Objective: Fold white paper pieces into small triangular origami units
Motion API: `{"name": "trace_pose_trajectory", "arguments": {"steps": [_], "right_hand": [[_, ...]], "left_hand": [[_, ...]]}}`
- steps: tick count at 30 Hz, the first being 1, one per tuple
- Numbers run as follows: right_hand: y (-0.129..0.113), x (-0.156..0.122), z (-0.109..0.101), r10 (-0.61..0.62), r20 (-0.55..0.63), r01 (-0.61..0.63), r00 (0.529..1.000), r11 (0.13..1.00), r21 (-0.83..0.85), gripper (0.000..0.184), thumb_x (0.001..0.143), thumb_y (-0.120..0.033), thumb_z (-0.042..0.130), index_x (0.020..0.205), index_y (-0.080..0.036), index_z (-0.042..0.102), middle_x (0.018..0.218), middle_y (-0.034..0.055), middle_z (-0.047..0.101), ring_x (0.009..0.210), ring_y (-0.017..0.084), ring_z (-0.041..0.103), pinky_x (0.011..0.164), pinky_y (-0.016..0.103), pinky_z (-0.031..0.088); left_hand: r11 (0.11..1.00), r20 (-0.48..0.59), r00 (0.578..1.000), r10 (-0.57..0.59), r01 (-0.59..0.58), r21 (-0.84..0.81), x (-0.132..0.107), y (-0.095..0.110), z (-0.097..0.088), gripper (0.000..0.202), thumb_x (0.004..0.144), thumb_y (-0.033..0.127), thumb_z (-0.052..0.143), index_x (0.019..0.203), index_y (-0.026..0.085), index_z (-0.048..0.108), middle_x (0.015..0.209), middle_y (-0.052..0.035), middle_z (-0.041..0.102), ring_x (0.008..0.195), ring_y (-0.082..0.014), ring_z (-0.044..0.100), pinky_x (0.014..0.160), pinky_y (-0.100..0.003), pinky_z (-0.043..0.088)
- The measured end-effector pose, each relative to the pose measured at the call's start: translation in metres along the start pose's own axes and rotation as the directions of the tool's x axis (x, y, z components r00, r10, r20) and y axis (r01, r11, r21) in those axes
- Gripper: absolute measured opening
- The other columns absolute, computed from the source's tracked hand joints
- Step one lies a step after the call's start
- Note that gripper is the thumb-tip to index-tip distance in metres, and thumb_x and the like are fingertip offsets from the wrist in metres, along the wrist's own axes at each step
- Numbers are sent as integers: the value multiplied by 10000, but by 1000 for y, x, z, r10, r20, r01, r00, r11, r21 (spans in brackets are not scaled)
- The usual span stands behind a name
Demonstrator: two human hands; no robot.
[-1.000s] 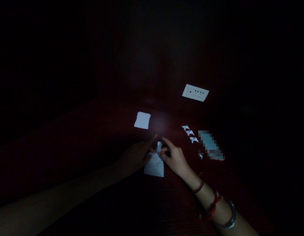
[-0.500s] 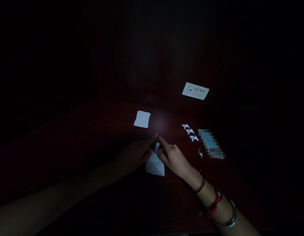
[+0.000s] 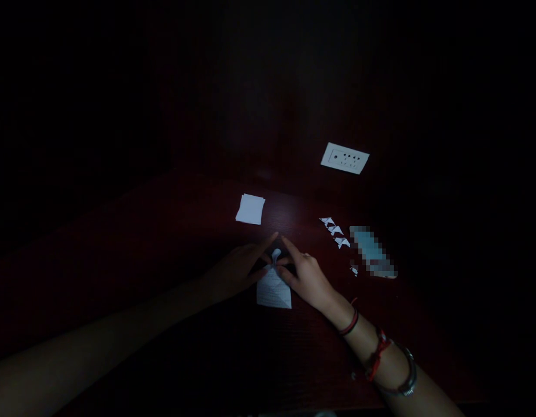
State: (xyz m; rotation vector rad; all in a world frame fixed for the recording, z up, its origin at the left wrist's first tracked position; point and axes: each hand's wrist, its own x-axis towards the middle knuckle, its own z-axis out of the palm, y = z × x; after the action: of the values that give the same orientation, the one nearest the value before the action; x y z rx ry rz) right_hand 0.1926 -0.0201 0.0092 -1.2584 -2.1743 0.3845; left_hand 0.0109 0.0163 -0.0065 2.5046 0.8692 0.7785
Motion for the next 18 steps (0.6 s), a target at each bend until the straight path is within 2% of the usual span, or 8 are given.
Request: {"name": "trace_pose_trajectory", "arguments": {"steps": [4, 9, 14, 18], "right_hand": [[0, 0, -1, -3, 3, 3, 1000, 1000, 18, 597, 727, -123, 485, 1274, -179, 254, 849, 19, 637, 801, 152, 581, 770, 296, 425], [-2, 1, -2, 25, -8, -25, 1000, 997, 67, 449, 695, -75, 470, 1131, -178, 443, 799, 13, 627, 730, 126, 581, 700, 248, 440], [-1, 1, 1, 145, -52, -137, 988, 981, 140, 414, 666, -70, 467, 1069, -162, 445, 768, 8, 633, 653, 105, 587, 626, 218, 444], [-1, 1, 1, 146, -49, -137, 988, 977, 162, 313, 661, -73, 457, 960, -166, 476, 749, 5, 622, 632, 95, 577, 600, 203, 434]], "left_hand": [[1000, 2, 1000, 6, -6, 0, 0, -2, 0, 650, 792, 233, 478, 1306, 244, 80, 971, -5, 562, 916, -145, 501, 826, -299, 362], [997, -8, 1000, 27, -27, 75, -2, -5, 0, 422, 800, 248, 472, 1202, 236, 347, 954, -11, 567, 879, -146, 512, 794, -292, 380], [990, -29, 998, 48, -44, 137, -3, -4, 1, 252, 816, 255, 449, 1058, 193, 484, 997, -36, 556, 892, -154, 511, 792, -291, 390], [978, -19, 997, 78, -73, 193, -3, -2, 1, 201, 823, 268, 443, 983, 185, 534, 978, -37, 555, 901, -161, 504, 803, -304, 390]]}}
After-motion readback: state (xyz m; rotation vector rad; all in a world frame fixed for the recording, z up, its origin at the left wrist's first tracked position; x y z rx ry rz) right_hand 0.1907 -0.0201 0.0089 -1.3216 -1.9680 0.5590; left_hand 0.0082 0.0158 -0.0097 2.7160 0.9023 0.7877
